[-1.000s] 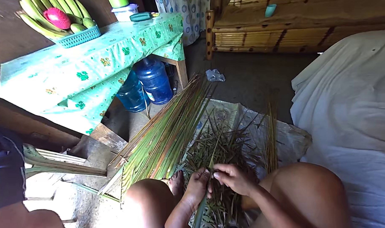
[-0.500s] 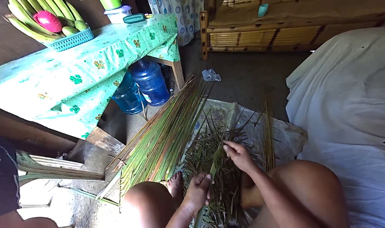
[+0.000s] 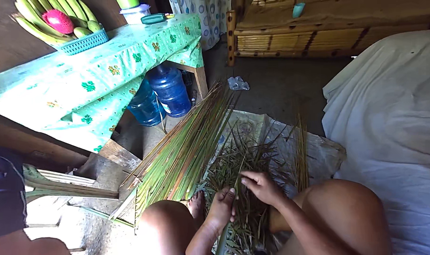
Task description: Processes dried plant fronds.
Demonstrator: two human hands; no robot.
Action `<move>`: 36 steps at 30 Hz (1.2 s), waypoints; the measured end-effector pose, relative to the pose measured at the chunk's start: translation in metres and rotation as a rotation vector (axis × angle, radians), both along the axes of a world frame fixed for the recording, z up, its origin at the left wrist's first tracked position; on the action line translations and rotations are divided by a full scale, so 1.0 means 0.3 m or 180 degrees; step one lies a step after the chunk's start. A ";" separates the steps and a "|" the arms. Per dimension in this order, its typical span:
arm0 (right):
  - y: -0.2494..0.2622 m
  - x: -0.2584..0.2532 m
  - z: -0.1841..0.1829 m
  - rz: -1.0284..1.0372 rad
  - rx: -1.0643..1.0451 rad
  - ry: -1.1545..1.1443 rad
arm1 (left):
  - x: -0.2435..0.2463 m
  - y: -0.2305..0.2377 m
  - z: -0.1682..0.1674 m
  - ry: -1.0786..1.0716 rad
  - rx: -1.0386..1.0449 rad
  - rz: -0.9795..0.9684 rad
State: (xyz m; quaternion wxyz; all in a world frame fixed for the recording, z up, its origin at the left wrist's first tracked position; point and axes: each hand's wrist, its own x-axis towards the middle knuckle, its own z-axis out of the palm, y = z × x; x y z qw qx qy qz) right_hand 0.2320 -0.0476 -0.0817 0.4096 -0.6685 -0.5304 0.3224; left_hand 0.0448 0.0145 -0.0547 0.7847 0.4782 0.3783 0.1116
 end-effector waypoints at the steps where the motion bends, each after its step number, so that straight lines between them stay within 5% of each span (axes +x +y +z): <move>1: 0.016 0.017 -0.006 -0.0276 -0.0015 0.0086 | -0.001 -0.005 0.001 0.0017 -0.0008 -0.0026; 4: 0.032 0.050 0.008 -0.0745 -0.0022 0.0624 | -0.002 -0.009 0.006 0.0031 -0.0028 -0.0060; 10: -0.006 -0.017 0.050 0.0065 -0.0635 0.1913 | -0.005 0.000 0.002 -0.0058 -0.0005 -0.0246; 15: 0.031 0.031 0.055 -0.0455 -0.0330 0.1808 | -0.040 -0.004 -0.013 -0.0180 0.0127 -0.0448; 22: -0.051 -0.050 0.041 0.0627 -0.0075 0.0372 | -0.024 0.014 -0.017 -0.0006 0.0063 0.0086; 26: -0.013 -0.008 -0.001 0.0298 0.0154 -0.0238 | -0.025 0.006 -0.024 -0.0114 0.0018 0.0007; 32: 0.037 0.081 0.005 -0.0591 -0.0022 0.0106 | -0.029 0.000 -0.021 -0.0098 -0.0027 0.0000; 36: -0.025 -0.002 0.050 0.0172 -0.0261 0.0705 | -0.017 0.009 -0.017 0.0004 -0.0063 0.0106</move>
